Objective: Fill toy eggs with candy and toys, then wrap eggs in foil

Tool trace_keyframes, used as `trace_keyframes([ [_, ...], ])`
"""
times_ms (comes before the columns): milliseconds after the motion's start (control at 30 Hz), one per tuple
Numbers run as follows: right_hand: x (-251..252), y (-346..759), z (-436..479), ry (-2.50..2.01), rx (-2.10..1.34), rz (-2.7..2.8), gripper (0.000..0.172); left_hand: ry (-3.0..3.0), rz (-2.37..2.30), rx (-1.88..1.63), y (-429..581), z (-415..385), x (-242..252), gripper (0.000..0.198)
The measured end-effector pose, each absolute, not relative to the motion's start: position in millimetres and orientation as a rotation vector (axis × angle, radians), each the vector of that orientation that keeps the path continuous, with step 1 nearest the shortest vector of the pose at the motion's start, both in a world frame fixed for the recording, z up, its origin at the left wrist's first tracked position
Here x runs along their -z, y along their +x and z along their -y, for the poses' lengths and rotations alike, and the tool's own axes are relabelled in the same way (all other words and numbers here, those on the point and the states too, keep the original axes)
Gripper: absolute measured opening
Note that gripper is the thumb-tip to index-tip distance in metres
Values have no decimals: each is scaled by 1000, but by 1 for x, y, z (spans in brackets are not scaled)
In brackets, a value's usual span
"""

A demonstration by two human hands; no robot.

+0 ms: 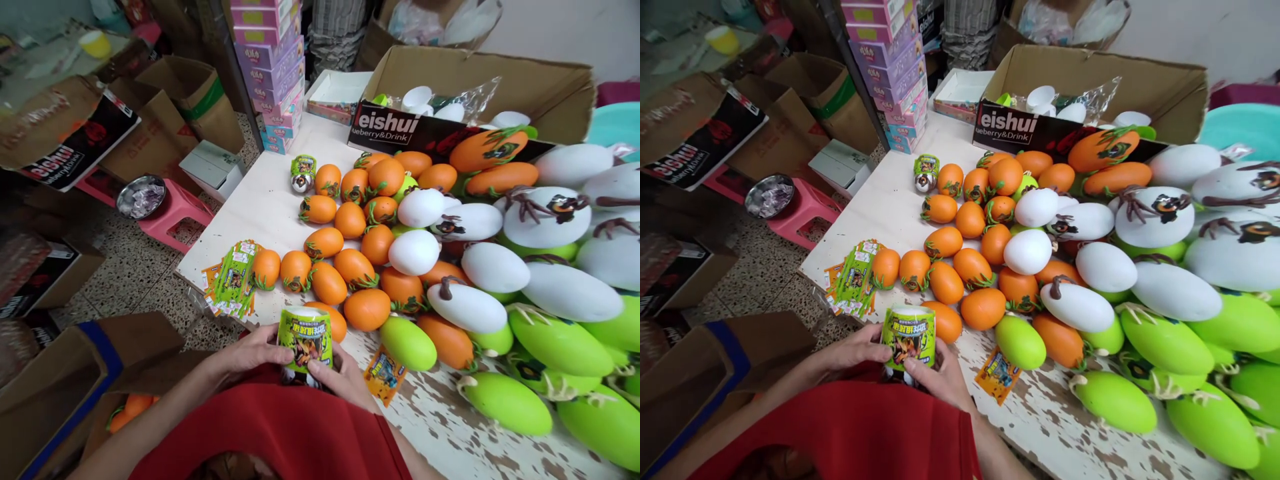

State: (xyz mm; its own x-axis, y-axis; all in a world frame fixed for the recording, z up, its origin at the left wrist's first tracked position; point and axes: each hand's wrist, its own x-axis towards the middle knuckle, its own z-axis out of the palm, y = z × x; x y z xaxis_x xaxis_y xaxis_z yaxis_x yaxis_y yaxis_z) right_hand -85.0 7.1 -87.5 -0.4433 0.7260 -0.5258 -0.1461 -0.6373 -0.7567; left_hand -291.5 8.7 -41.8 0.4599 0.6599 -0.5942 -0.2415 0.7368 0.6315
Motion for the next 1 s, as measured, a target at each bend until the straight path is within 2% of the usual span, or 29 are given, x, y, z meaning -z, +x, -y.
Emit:
trace_keyframes([
  [267, 75, -77, -15, -1142, -2107, 803, 55, 605, -947, -607, -281, -9, 51, 61],
  [433, 77, -90, -47, -1105, -1973, 764, 59, 510, -1061, -760, -268, -33, 56, 65],
  [600, 72, -114, -89, -993, -1946, 669, 55, 660, -1088, -862, -274, -93, 43, 65],
  [700, 72, -121, -106, -1047, -1912, 521, 63, 692, -1187, -953, -297, -140, 46, 60],
  [767, 75, -117, -111, -1098, -1950, 453, 67, 665, -1361, -992, -319, -176, 56, 59],
  [867, 88, -100, -106, -1145, -1995, 451, 64, 616, -1606, -983, -355, -231, 82, 61],
  [1000, 123, -67, -90, -1284, -1905, 400, 59, 551, -1715, -890, -376, -291, 115, 50],
])
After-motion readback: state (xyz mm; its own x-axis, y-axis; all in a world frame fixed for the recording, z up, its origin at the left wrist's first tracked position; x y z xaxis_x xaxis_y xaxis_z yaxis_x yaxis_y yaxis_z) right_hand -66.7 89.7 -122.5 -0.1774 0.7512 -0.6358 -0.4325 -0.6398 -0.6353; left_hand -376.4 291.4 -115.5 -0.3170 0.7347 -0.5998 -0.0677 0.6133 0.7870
